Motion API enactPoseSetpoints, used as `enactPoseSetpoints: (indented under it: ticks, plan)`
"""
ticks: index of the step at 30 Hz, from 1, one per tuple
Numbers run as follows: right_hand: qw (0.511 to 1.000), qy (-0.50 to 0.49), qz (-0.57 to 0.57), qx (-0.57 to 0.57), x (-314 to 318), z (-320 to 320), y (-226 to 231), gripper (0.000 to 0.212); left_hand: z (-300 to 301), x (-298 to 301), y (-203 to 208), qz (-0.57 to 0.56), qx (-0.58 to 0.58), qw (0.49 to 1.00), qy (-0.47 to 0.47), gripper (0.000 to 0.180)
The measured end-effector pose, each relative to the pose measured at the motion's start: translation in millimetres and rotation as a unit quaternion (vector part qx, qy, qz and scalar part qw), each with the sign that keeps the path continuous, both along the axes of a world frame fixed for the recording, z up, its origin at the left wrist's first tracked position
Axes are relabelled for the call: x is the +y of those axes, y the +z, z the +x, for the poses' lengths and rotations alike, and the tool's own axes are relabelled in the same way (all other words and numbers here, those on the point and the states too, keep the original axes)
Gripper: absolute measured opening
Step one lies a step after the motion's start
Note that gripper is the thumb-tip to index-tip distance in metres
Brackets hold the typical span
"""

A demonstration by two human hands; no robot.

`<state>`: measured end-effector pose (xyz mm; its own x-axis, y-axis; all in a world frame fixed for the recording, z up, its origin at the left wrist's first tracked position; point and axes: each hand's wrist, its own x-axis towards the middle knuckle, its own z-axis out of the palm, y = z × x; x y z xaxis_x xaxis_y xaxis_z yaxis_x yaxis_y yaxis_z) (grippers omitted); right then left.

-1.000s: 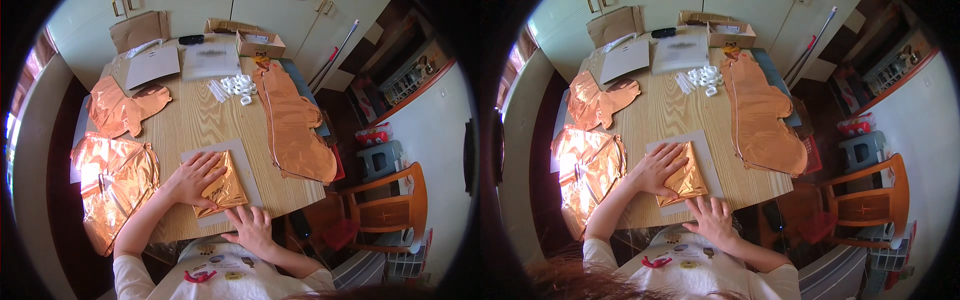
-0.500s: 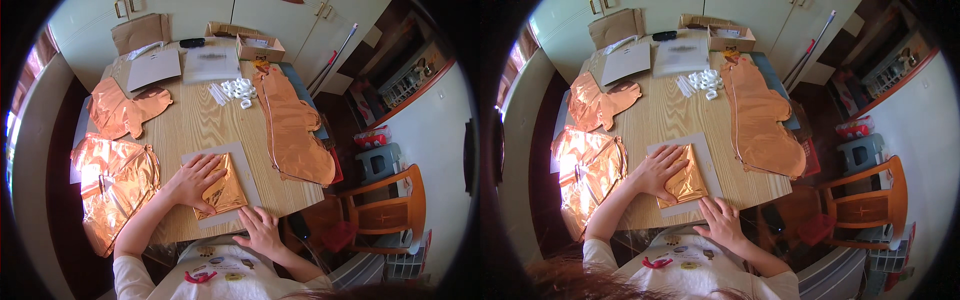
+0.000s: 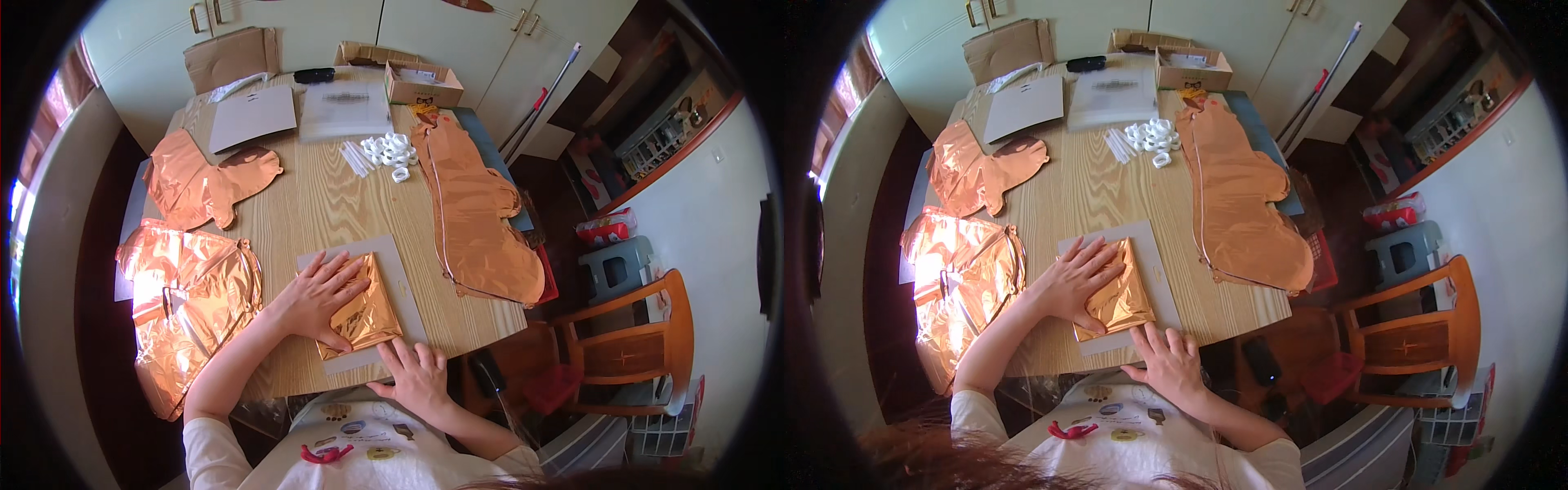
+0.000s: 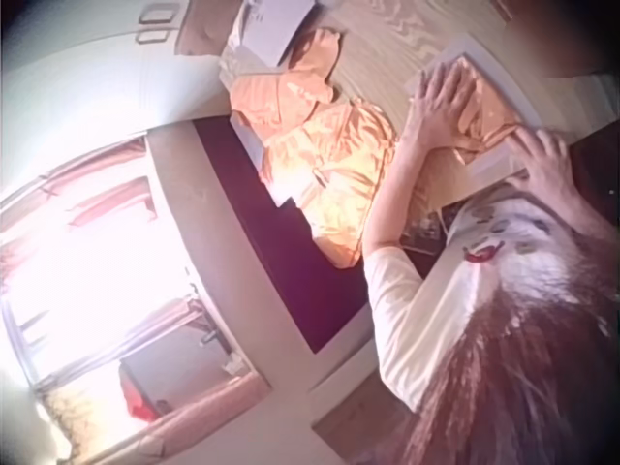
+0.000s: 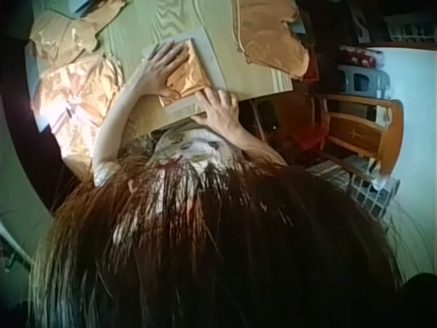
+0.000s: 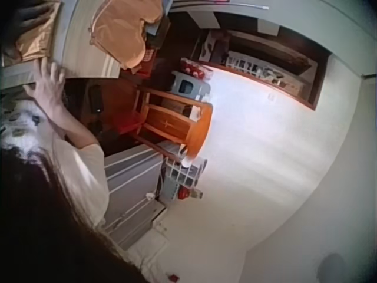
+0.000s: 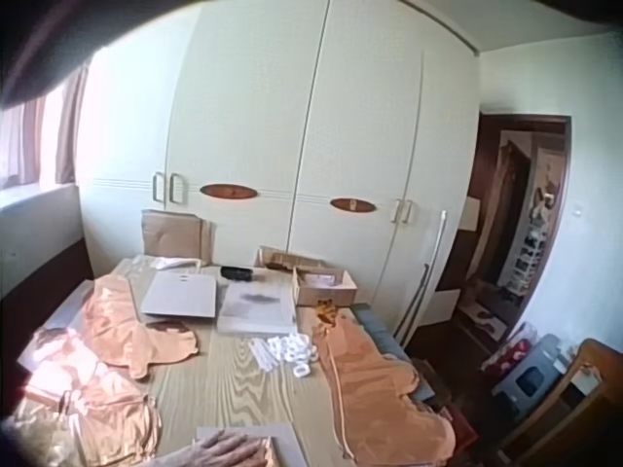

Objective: Folding foil balloons and placing them into plastic packaging bags with cardboard inserts.

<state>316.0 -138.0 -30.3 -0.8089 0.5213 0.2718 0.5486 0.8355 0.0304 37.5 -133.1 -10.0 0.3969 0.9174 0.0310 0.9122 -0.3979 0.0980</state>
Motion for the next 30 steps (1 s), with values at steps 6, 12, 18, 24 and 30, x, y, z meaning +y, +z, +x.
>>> enactPoseSetpoints:
  ticks: [6,12,18,24,30]
  plan:
    - [0.999,0.005,0.028,0.037,-1.8,2.1,-10.7,0.07,0.7,4.1,7.0,-0.019,-0.005,0.996,-0.084,0.096]
    - [0.999,0.034,0.02,0.02,6.3,3.9,-6.9,0.07,-0.9,8.2,4.3,-0.048,-0.038,0.994,-0.096,0.094]
    - [0.999,0.037,0.018,0.004,11.3,9.9,-7.3,0.073,-0.4,8.9,4.0,-0.049,-0.04,0.993,-0.096,0.093]
    - [0.998,0.053,0.014,-0.002,17.6,17.1,-3.9,0.075,-0.8,9.0,5.8,-0.053,-0.037,0.993,-0.099,0.094]
    - [0.997,0.069,-0.012,0.013,22.3,23.6,-4.8,0.081,-2.0,9.2,2.9,-0.054,-0.042,0.993,-0.099,0.094]
